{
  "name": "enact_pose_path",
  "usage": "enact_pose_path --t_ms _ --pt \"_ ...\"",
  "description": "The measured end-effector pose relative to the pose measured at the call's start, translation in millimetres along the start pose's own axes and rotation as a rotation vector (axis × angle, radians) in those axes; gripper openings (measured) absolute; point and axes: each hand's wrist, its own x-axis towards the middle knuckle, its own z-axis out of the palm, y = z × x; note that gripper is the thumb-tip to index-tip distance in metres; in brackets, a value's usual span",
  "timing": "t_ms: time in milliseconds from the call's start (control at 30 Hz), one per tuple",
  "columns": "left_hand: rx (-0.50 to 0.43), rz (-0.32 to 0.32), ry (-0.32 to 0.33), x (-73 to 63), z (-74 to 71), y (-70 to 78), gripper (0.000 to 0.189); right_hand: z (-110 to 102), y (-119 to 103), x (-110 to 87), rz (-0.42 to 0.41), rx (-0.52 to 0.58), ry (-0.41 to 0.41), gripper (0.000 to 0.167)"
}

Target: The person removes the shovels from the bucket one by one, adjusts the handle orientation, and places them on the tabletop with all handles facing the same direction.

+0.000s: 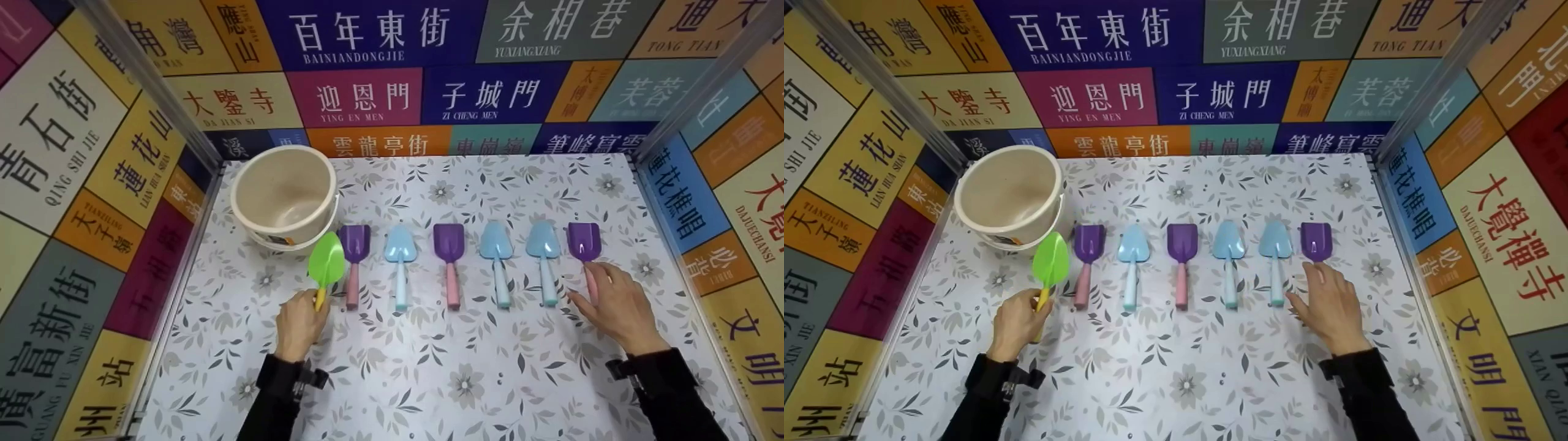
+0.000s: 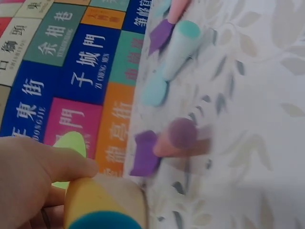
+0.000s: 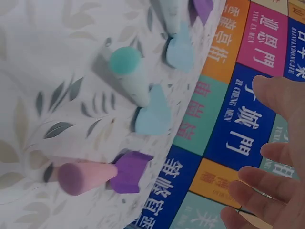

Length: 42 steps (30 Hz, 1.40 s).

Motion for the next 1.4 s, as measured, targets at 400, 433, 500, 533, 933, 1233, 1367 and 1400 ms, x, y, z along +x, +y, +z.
enact_pose_path --t_ms 400,433,500,533,933,1233,1367,1400 --pt "-0.004 -0.204 -0.196 2.0 13.9 -33.7 0.025 6 9 -15.8 0.113 -0.001 -0.109 0.068" --pt "-0.005 -0.215 -0.209 2.8 13.9 -36.0 0.026 5 9 -16.7 0.124 0.0 -0.123 0.068" --pt "-0.005 -0.238 -0.23 3.9 14.0 -40.0 0.028 6 10 -18.0 0.138 0.003 -0.143 0.068" --pt "-0.004 -0.246 -0.237 4.3 14.1 -41.7 0.029 6 10 -18.7 0.144 0.006 -0.152 0.068" --pt "0.023 -0.294 -0.3 8.2 15.1 -49.6 0.03 5 12 -21.0 0.171 0.015 -0.171 0.067" --pt "0.013 -0.304 -0.298 6.3 14.9 -48.7 0.03 5 13 -23.6 0.189 0.009 -0.202 0.068" --pt "0.027 -0.285 -0.302 5.1 15.8 -50.3 0.026 4 13 -25.5 0.167 0.009 -0.177 0.068" --pt "0.027 -0.283 -0.307 4.9 15.8 -50.7 0.026 4 13 -25.9 0.163 0.009 -0.171 0.068"
